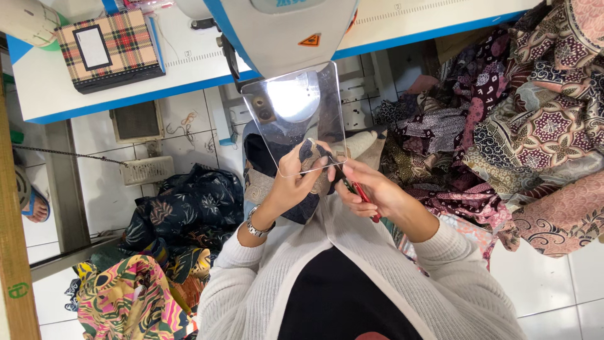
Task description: The person sews black buttons onto a patterned fabric using a sewing machine. They place the fabric under the presser foot, operate the machine to stitch each button, and then use scissors to trim the thread. The process is repeated for multiple buttons.
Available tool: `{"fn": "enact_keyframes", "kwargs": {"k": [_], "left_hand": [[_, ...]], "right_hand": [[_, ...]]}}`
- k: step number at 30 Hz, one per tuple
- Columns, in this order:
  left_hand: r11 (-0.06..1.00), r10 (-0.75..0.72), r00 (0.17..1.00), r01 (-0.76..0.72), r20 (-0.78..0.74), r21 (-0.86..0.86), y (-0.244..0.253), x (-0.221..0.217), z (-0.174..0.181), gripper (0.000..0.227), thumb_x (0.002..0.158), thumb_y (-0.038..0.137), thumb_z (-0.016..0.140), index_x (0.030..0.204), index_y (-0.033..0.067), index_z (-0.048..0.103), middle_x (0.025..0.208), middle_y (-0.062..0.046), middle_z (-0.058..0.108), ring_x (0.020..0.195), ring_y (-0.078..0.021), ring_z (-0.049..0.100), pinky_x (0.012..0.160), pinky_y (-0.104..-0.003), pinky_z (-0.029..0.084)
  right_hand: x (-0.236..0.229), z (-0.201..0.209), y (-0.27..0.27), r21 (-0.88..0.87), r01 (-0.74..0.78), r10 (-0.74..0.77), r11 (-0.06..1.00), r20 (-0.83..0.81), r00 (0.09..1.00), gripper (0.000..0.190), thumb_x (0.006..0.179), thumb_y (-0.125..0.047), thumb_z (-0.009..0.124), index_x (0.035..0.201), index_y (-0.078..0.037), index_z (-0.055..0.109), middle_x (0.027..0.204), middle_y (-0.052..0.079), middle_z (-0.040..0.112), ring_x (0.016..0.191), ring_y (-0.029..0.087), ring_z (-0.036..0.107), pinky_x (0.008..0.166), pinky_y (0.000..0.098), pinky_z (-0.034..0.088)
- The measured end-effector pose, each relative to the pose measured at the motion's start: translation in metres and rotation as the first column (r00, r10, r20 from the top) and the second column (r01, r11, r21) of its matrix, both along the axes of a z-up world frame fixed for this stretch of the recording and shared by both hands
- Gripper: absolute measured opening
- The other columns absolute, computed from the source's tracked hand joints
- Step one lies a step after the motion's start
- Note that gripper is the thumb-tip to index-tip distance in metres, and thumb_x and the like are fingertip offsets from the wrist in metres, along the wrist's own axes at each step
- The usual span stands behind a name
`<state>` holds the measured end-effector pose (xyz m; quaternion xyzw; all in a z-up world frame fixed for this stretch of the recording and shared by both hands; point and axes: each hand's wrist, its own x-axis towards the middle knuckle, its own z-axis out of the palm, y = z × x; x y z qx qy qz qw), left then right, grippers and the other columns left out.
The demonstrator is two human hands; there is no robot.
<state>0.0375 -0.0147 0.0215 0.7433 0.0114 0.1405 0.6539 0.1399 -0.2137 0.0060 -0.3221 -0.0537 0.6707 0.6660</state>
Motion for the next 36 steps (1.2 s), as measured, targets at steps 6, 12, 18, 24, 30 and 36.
{"fn": "enact_keyframes", "kwargs": {"k": [6,12,18,24,30,36], "left_hand": [[0.982,0.024,0.999,-0.031,0.042,0.186,0.002,0.000,0.000,0.019,0.100,0.006,0.067,0.118,0.0032,0.062,0.084,-0.009,0.062,0.077,-0.0211,0.053,0.079,-0.032,0.046],[0.971,-0.018,0.995,-0.005,0.093,0.241,0.004,0.001,-0.003,0.024,0.097,0.005,0.068,0.120,0.0043,0.060,0.090,-0.011,0.064,0.075,-0.0226,0.054,0.085,-0.033,0.045],[0.975,-0.011,0.998,-0.004,0.068,0.220,0.004,0.002,-0.001,0.021,0.099,0.006,0.067,0.119,0.0045,0.061,0.088,-0.009,0.064,0.079,-0.0234,0.055,0.083,-0.032,0.046],[0.980,-0.015,0.998,0.003,0.060,0.201,0.003,0.002,-0.002,0.020,0.100,0.011,0.066,0.119,0.0043,0.061,0.091,-0.007,0.069,0.081,-0.0195,0.066,0.085,-0.031,0.049],[0.977,-0.011,0.998,-0.003,0.062,0.215,0.003,0.002,-0.004,0.020,0.101,0.012,0.066,0.119,0.0043,0.062,0.092,-0.008,0.070,0.081,-0.0200,0.067,0.088,-0.032,0.049],[0.936,-0.046,0.992,0.002,0.116,0.352,0.006,0.002,-0.003,0.024,0.097,0.009,0.068,0.120,0.0037,0.061,0.102,-0.011,0.067,0.090,-0.0291,0.064,0.093,-0.036,0.044]], "right_hand": [[0.003,0.004,0.003,0.082,-0.010,0.012,0.997,-0.030,0.999,0.034,0.108,-0.037,0.047,0.120,-0.005,0.048,0.063,0.005,0.047,0.035,0.007,0.030,0.028,0.0220,0.027],[0.006,0.010,0.000,0.006,-0.014,0.014,1.000,-0.036,0.999,0.031,0.109,-0.036,0.046,0.118,-0.006,0.047,0.063,0.004,0.046,0.035,0.008,0.031,0.028,0.0222,0.025],[0.008,0.019,-0.002,0.003,-0.032,0.032,0.999,-0.015,0.999,0.036,0.108,-0.034,0.045,0.131,-0.006,0.049,0.062,0.003,0.045,0.035,0.007,0.032,0.028,0.0211,0.025],[0.006,0.018,-0.001,0.021,-0.022,0.022,1.000,-0.013,1.000,0.039,0.109,-0.036,0.045,0.133,-0.006,0.048,0.063,0.003,0.046,0.034,0.006,0.032,0.028,0.0205,0.026],[0.006,0.018,-0.001,0.060,-0.028,0.026,0.998,0.029,0.999,0.038,0.109,-0.034,0.045,0.134,-0.006,0.048,0.065,0.004,0.047,0.035,0.007,0.033,0.029,0.0209,0.028],[0.008,0.026,0.000,-0.014,-0.040,0.039,0.999,-0.037,0.999,0.037,0.108,-0.034,0.045,0.131,-0.006,0.048,0.063,0.003,0.045,0.035,0.007,0.032,0.028,0.0206,0.026]]}}
